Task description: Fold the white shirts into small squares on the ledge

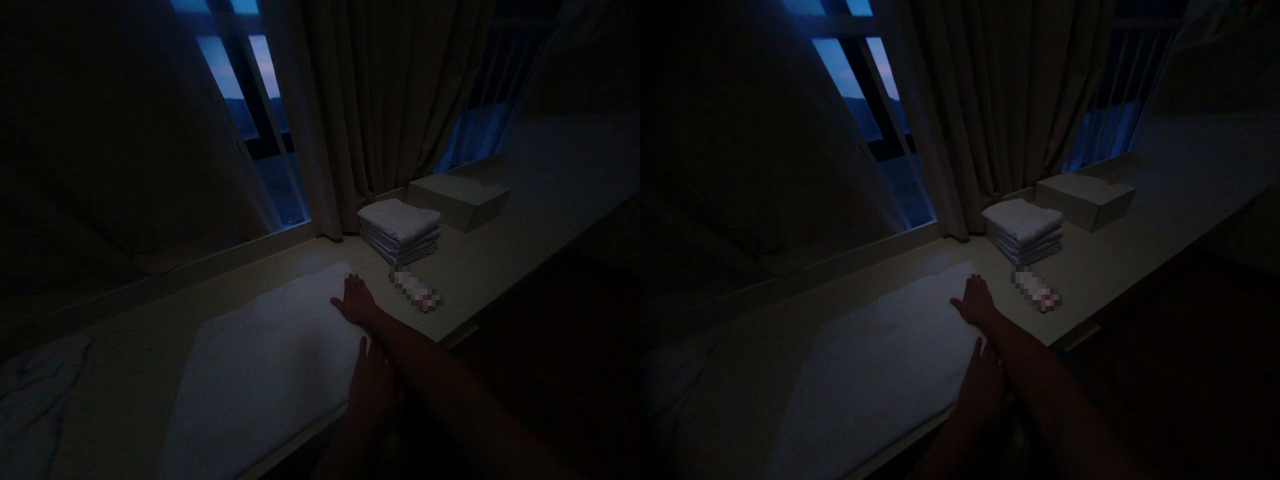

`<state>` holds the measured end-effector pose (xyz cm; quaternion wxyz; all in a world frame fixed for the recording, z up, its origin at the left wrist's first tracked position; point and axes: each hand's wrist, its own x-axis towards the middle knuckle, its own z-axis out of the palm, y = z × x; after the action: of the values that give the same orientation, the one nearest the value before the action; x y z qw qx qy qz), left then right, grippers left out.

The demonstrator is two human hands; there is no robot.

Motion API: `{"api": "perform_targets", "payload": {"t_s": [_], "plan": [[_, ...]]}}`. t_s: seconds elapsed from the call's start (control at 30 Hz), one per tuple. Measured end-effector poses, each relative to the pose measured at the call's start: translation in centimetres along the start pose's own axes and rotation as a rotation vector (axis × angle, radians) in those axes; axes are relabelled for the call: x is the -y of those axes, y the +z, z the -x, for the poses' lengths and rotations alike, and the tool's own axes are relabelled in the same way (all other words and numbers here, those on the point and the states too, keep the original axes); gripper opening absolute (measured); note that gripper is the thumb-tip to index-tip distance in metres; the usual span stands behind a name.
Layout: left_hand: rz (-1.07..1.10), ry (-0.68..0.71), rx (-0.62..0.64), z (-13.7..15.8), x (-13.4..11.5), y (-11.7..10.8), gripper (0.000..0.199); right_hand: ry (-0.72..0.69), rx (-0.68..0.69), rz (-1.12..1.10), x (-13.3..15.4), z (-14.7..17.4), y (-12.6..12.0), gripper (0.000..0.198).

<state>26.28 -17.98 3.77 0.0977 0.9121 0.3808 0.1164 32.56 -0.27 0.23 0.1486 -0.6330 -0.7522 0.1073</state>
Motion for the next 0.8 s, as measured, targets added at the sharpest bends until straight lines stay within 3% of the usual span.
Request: {"api": "perform_targets", "payload": {"t_s": [0.13,0.43,0.63,0.8], "plan": [[0.020,-0.024,0.014,0.2,0.1,0.4,0.075,0.023,0.015,0.024,-0.4,-2.4,0.1,0.097],[0.070,-0.044,0.010,0.0,-0.2,-0.9,0.075,0.064,-0.008,0.058,-1.2,-7.0,1.2,0.100],[0.059,-0.046,0.016,-0.1,-0.2,-0.7,0.074,0.064,-0.014,0.062,-1.4,-8.0,1.3,0.097],[0.060,-0.047,0.004,0.2,-0.3,-1.0,0.079,0.081,0.000,0.064,-0.6,-7.9,-0.2,0.091]]}}
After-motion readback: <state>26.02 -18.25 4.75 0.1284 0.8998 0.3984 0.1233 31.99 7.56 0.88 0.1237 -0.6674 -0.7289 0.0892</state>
